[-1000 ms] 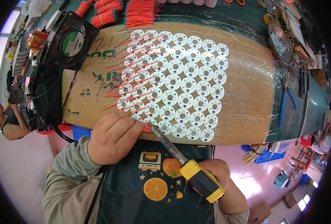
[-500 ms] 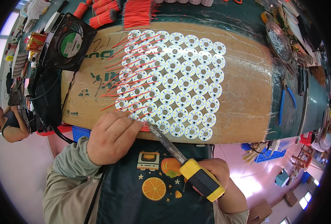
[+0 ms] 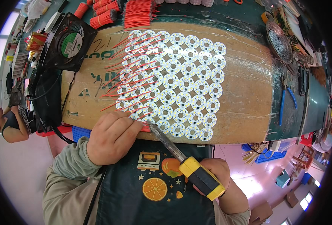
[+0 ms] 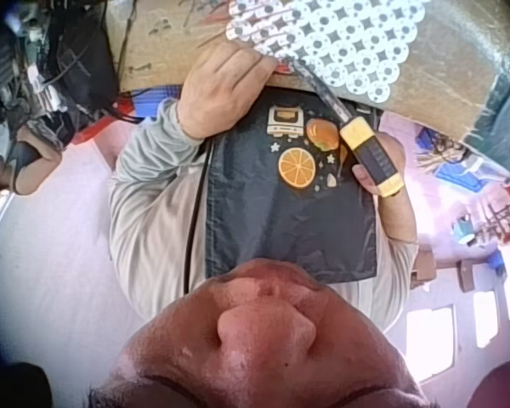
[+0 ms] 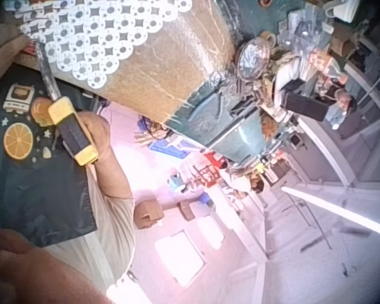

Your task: The person attaches wires to circular LED boards on a panel, placing each wire by hand and soldering it to the board using a soldering iron.

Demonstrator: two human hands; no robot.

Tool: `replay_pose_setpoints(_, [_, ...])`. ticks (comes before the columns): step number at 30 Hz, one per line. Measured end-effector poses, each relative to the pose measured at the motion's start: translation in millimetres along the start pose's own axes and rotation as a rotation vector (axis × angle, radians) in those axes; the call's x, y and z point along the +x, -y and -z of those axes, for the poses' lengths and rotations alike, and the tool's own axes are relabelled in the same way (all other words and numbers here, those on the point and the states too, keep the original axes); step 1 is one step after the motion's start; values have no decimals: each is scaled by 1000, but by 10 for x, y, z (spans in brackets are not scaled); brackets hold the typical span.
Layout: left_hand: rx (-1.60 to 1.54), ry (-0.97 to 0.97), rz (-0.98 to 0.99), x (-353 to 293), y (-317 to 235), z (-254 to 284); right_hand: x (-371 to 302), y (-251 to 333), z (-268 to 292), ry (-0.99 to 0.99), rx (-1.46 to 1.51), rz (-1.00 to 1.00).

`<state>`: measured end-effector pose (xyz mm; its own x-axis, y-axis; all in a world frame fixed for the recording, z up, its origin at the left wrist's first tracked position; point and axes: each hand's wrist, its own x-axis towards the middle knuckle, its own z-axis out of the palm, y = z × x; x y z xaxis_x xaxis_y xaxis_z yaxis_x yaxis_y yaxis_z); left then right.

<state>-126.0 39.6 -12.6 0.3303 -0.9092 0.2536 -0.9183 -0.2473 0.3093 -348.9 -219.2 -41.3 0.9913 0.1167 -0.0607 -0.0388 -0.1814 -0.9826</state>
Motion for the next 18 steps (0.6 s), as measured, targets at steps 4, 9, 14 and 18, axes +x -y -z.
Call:
replay_pose_setpoints(4, [-4,5,0,1,1,-4,29,21,16,10,-26,27])
replay_pose_setpoints(9, [-10,-15,0,4,6,-6,-77,-172,-60,-26,47,97])
replay_pose_setpoints(14, [-9,-27,-3,-1,6,-14,57,52,-14,-43,134,26])
replay_pose_setpoints(18, [-14,-22,5,3,3,-11,108,113,33,36,-7,30])
